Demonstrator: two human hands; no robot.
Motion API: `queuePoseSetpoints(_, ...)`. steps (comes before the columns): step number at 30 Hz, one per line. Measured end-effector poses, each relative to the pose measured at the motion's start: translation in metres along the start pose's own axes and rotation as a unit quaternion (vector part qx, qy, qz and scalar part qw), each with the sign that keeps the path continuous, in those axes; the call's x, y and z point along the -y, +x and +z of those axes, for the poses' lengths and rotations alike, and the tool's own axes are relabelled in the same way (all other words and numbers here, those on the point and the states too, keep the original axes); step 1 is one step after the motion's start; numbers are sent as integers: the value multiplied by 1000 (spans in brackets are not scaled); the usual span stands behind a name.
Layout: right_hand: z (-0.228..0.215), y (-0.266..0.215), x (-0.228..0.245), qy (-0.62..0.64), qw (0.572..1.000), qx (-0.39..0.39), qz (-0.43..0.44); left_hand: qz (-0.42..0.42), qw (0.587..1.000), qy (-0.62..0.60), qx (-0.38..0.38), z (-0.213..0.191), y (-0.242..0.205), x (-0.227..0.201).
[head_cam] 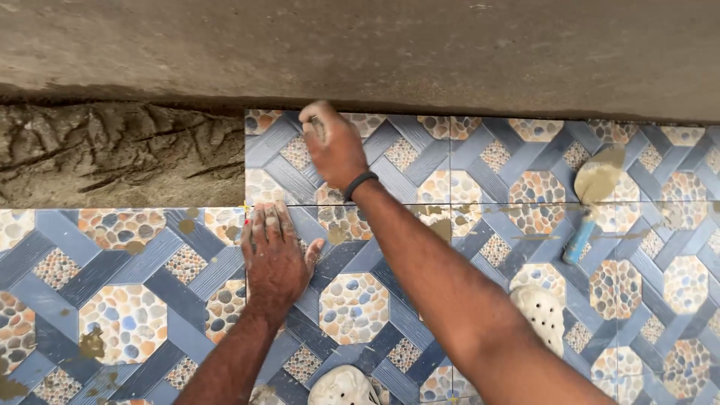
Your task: Applying mortar and laying patterned tiles on a floor surface.
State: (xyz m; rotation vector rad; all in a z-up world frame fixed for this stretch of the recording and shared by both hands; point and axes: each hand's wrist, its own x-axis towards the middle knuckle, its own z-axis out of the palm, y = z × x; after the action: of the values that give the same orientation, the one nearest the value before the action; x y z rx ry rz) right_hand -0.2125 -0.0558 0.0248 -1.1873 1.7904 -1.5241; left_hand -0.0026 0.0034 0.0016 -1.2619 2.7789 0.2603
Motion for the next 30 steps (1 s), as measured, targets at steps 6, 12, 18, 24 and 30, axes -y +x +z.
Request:
queuePoseSetpoints(6,-7,-2,12,-104,992,28,-60,2,1000,-2,4,8,3,5)
queuePoseSetpoints(12,-20,6,6,-175,984,23,10,30,997,-19,-63,13,-1,9)
queuePoseSetpoints(18,-42,-21,12,-113,992,-38,46,26,999,-6,-45,9,-4,8)
queuePoseSetpoints(24,-57,-35,-10,-149,986,-66,39,20,999,16,-34,10,-1,7)
queuePoseSetpoints(30,-62,-54,-31,-92,993,-72,-1,20,999,16,-21,8,1,6)
